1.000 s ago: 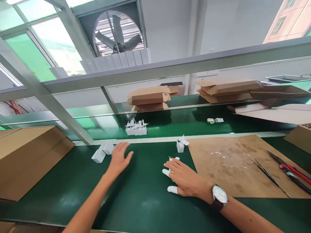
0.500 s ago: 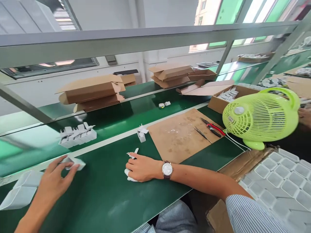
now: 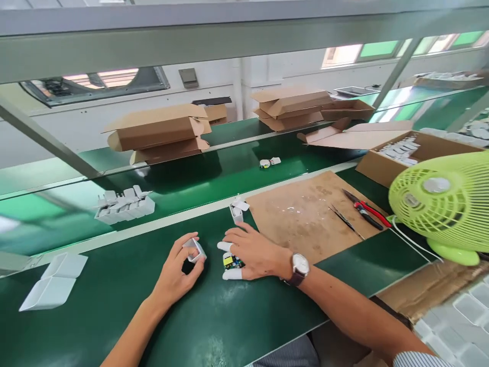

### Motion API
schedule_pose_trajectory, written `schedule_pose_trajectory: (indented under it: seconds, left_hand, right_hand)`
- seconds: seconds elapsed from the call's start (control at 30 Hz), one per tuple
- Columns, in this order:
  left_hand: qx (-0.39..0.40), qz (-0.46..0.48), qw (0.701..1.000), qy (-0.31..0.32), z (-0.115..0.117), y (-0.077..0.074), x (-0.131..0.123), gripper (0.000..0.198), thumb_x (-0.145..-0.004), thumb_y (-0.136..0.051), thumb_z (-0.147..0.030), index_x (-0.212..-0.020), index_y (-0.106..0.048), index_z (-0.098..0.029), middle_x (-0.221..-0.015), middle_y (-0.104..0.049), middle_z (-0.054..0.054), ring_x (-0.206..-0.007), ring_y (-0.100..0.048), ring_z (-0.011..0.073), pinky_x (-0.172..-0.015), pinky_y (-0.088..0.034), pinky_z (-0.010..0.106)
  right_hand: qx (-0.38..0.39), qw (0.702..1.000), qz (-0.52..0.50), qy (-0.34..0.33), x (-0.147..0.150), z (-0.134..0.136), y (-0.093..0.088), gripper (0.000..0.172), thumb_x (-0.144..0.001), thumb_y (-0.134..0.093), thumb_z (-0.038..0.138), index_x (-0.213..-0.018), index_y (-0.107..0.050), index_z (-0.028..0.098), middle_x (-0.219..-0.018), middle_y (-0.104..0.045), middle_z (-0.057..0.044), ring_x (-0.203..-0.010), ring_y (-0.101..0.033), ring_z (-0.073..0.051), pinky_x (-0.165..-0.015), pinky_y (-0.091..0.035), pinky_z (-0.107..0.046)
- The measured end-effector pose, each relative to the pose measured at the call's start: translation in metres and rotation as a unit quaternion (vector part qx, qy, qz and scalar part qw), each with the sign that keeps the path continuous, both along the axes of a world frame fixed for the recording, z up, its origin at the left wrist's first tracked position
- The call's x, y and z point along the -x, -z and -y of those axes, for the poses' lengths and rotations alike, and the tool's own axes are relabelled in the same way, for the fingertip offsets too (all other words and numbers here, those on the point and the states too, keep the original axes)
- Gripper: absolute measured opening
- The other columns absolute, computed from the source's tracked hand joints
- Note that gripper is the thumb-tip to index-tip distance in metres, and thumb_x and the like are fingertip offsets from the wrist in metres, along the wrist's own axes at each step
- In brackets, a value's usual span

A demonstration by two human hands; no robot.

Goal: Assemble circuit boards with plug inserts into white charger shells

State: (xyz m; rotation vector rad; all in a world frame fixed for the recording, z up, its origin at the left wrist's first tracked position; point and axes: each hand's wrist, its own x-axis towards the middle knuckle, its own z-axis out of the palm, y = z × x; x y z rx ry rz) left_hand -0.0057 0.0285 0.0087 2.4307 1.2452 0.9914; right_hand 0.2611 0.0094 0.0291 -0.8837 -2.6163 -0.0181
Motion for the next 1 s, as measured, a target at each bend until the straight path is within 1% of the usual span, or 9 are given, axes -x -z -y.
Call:
schedule_pose_trajectory:
  seconds: [0.1, 0.17, 0.3, 0.43, 0.57, 0.63, 0.77, 0.9, 1.0]
  left_hand:
    - [0.03, -0.005, 0.999, 0.016, 0.005, 0.001, 0.003, 0.016, -0.092, -0.058, -0.03, -0.078, -0.055, -0.022, -0.134, -0.058, 0.014, -0.114, -0.068, 0.0237, -0.094, -0.056, 0.036]
    - [0.039, -0.01, 0.999, 0.028, 0.007, 0.001, 0.003, 0.016, -0.093, -0.058, -0.029, -0.08, -0.054, -0.022, -0.136, -0.057, 0.014, -0.114, -0.068, 0.0236, -0.095, -0.056, 0.037]
    - [0.021, -0.022, 0.999, 0.039, 0.009, -0.001, 0.004, 0.013, -0.095, -0.056, -0.026, -0.083, -0.055, -0.021, -0.136, -0.057, 0.013, -0.115, -0.067, 0.0228, -0.092, -0.057, 0.035]
    - [-0.028, -0.041, 0.998, 0.042, 0.007, -0.001, 0.008, 0.011, -0.095, -0.06, -0.028, -0.085, -0.057, -0.022, -0.132, -0.06, 0.011, -0.112, -0.067, 0.0228, -0.091, -0.056, 0.035]
    - [-0.05, -0.053, 0.997, 0.041, 0.004, 0.0, 0.008, 0.015, -0.094, -0.061, -0.033, -0.084, -0.057, -0.023, -0.128, -0.064, 0.01, -0.108, -0.068, 0.0241, -0.088, -0.056, 0.037]
    - [-0.053, -0.054, 0.996, 0.037, 0.003, 0.0, 0.007, 0.016, -0.093, -0.061, -0.035, -0.083, -0.057, -0.023, -0.127, -0.064, 0.01, -0.106, -0.068, 0.0244, -0.086, -0.057, 0.038]
    - [-0.064, -0.057, 0.995, 0.042, 0.002, 0.001, 0.006, 0.018, -0.093, -0.061, -0.037, -0.083, -0.054, -0.024, -0.124, -0.065, 0.009, -0.105, -0.068, 0.0268, -0.082, -0.057, 0.041]
    - [-0.069, -0.049, 0.994, 0.063, -0.003, 0.002, 0.004, 0.014, -0.091, -0.063, -0.028, -0.084, -0.053, -0.023, -0.124, -0.065, 0.01, -0.108, -0.068, 0.0266, -0.087, -0.055, 0.041]
    - [-0.064, -0.043, 0.995, 0.065, -0.005, 0.0, 0.0, 0.017, -0.091, -0.063, -0.027, -0.08, -0.051, -0.022, -0.122, -0.066, 0.01, -0.11, -0.069, 0.025, -0.086, -0.056, 0.037]
  right_hand:
    - [0.038, 0.999, -0.016, 0.006, -0.013, -0.001, -0.005, 0.058, -0.093, -0.068, 0.05, -0.134, -0.057, 0.01, -0.123, -0.064, -0.016, -0.116, -0.054, -0.032, -0.109, -0.038, -0.051]
    - [0.041, 0.999, 0.001, 0.013, -0.014, 0.0, -0.005, 0.054, -0.093, -0.067, 0.05, -0.128, -0.061, 0.009, -0.125, -0.063, -0.018, -0.114, -0.053, -0.033, -0.104, -0.042, -0.051]
    - [-0.019, 0.997, 0.078, 0.006, 0.002, 0.008, -0.001, 0.056, -0.098, -0.054, 0.065, -0.103, -0.069, 0.012, -0.107, -0.065, -0.015, -0.107, -0.053, -0.032, -0.111, -0.035, -0.056]
    - [-0.077, 0.989, 0.124, -0.029, 0.018, 0.013, 0.002, 0.05, -0.105, -0.043, 0.057, -0.103, -0.069, 0.014, -0.1, -0.064, -0.011, -0.103, -0.054, -0.029, -0.116, -0.029, -0.057]
    - [-0.082, 0.987, 0.136, -0.024, 0.021, 0.013, 0.007, 0.036, -0.104, -0.048, 0.046, -0.102, -0.069, 0.017, -0.103, -0.065, -0.008, -0.1, -0.054, -0.028, -0.116, -0.029, -0.058]
    - [-0.086, 0.988, 0.13, -0.02, 0.02, 0.013, 0.01, 0.034, -0.104, -0.046, 0.042, -0.104, -0.07, 0.017, -0.104, -0.066, -0.008, -0.1, -0.055, -0.027, -0.116, -0.028, -0.058]
    - [-0.087, 0.989, 0.121, -0.02, 0.021, 0.013, 0.015, 0.04, -0.106, -0.041, 0.047, -0.102, -0.07, 0.019, -0.103, -0.066, -0.007, -0.099, -0.056, -0.027, -0.115, -0.028, -0.059]
    - [-0.09, 0.99, 0.102, -0.027, 0.017, 0.008, 0.014, 0.041, -0.105, -0.047, 0.051, -0.108, -0.068, 0.016, -0.101, -0.065, -0.008, -0.097, -0.056, -0.027, -0.116, -0.027, -0.057]
    - [-0.071, 0.994, 0.075, -0.015, 0.008, 0.002, 0.014, 0.054, -0.102, -0.047, 0.063, -0.115, -0.067, 0.014, -0.096, -0.065, -0.008, -0.094, -0.056, -0.027, -0.112, -0.033, -0.051]
